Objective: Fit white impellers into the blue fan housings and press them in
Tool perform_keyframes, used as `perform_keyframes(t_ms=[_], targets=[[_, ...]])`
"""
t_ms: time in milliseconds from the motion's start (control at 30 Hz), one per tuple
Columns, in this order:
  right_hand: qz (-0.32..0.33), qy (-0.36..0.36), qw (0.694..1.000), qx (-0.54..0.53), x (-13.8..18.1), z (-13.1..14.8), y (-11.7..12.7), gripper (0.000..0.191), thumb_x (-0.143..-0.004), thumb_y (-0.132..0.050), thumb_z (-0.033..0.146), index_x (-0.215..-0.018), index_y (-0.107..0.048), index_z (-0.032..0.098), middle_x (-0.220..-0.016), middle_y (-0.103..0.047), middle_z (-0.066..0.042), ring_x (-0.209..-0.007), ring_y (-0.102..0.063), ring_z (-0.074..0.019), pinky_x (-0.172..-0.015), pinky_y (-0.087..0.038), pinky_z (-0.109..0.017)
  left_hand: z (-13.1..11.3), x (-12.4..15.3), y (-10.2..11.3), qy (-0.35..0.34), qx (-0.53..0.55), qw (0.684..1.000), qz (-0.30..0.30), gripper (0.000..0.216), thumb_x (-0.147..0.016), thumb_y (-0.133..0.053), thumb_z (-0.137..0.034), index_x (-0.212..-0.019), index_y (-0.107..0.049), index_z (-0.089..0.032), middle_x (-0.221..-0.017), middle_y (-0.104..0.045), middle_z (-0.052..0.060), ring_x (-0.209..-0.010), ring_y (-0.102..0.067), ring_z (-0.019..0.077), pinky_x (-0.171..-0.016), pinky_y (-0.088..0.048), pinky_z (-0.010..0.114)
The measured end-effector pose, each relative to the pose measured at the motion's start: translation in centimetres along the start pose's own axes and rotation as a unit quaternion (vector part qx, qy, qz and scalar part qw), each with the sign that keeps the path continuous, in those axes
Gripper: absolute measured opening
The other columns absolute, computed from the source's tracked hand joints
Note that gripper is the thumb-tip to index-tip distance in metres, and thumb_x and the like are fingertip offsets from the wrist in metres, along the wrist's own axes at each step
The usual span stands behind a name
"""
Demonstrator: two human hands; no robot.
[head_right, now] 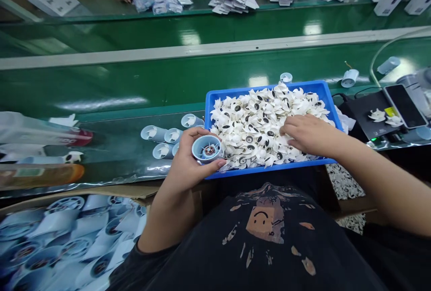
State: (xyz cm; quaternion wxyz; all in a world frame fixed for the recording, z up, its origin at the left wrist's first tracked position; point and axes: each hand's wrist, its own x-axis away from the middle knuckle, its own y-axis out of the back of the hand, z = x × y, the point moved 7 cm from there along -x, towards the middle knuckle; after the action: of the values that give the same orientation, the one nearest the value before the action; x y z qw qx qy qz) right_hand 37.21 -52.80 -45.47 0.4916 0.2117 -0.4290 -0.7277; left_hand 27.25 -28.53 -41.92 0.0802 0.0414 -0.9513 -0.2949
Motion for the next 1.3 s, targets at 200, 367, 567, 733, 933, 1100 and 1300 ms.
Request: perform_keyframes(t_ms=[200,367,567,733,933,1100,1300], targets=[[-0.112,-0.103,0.720,-0.677,0.1,3.2,-2.2,0.049,-0.079,-0.074,0.059,-0.108,-0.054,0.024,-0.089,-0.061,-0.001,-0.074,-0.061,-0.0132,-0.071,-0.053,-0.029,-3.5,0.2,-2.8,-0.124,-0.009,0.986,0.113,0.051,-0.078,-0.073,-0.035,-0.123,-0.052,-0.024,-0.120,-0.065,0.010,-0.107,-0.065,0.0260,-0.092,-0.054,0.041],[-0.096,-0.108,0.631,-0.762,-0.9,4.9,-4.2,0.045,-0.076,-0.082,0.048,-0.103,-0.056,0.023,-0.079,-0.060,0.003,-0.068,-0.060,-0.0082,-0.069,-0.053,-0.021,-5.6,0.1,-3.7,-0.220,-0.056,0.968,0.104,0.057,-0.077,-0.079,-0.046,-0.125,-0.059,-0.024,-0.124,-0.070,0.009,-0.112,-0.066,0.0267,-0.098,-0.052,0.043],[-0.145,-0.103,0.793,-0.583,-0.8,5.1,-1.9,0.030,-0.080,-0.076,0.042,-0.095,-0.061,0.020,-0.084,-0.060,-0.002,-0.074,-0.060,-0.0134,-0.068,-0.052,-0.027,-5.6,0.3,-4.1,-0.231,-0.105,0.964,0.085,0.055,-0.080,-0.077,-0.045,-0.127,-0.058,-0.023,-0.123,-0.072,0.010,-0.111,-0.068,0.0264,-0.095,-0.054,0.042],[-0.242,-0.005,0.946,-0.213,-1.4,8.1,1.7,0.006,-0.083,-0.068,0.017,-0.080,-0.071,0.022,-0.092,-0.057,-0.005,-0.090,-0.057,-0.0187,-0.084,-0.048,-0.037,-7.4,1.5,-4.5,-0.284,-0.140,0.948,0.026,0.042,-0.085,-0.072,-0.031,-0.122,-0.057,-0.020,-0.116,-0.074,0.010,-0.109,-0.070,0.0234,-0.095,-0.055,0.038],[-0.294,-0.005,0.915,-0.278,-0.5,6.4,0.9,0.009,-0.085,-0.071,0.021,-0.093,-0.073,0.025,-0.091,-0.054,-0.003,-0.084,-0.056,-0.0147,-0.073,-0.051,-0.029,-7.9,0.7,-4.9,-0.299,-0.173,0.938,0.040,0.046,-0.088,-0.069,-0.043,-0.124,-0.055,-0.018,-0.115,-0.072,0.011,-0.108,-0.069,0.0228,-0.094,-0.055,0.037],[-0.404,-0.089,0.856,-0.309,4.0,4.1,1.8,0.031,-0.091,-0.066,0.023,-0.116,-0.068,0.040,-0.113,-0.055,-0.002,-0.111,-0.054,-0.0177,-0.099,-0.048,-0.036,-4.4,-10.9,-1.7,-0.184,-0.277,0.943,-0.004,0.052,-0.076,-0.077,-0.050,-0.118,-0.063,-0.024,-0.128,-0.061,0.010,-0.122,-0.056,0.0325,-0.105,-0.046,0.051],[-0.402,-0.078,0.867,-0.283,5.7,4.5,2.1,0.026,-0.091,-0.064,0.020,-0.113,-0.066,0.034,-0.112,-0.056,-0.004,-0.110,-0.056,-0.0184,-0.098,-0.051,-0.036,3.5,-25.3,-3.2,0.111,-0.377,0.915,0.091,0.066,-0.076,-0.071,-0.017,-0.138,-0.050,-0.009,-0.140,-0.053,0.021,-0.131,-0.053,0.0332,-0.111,-0.042,0.041]])
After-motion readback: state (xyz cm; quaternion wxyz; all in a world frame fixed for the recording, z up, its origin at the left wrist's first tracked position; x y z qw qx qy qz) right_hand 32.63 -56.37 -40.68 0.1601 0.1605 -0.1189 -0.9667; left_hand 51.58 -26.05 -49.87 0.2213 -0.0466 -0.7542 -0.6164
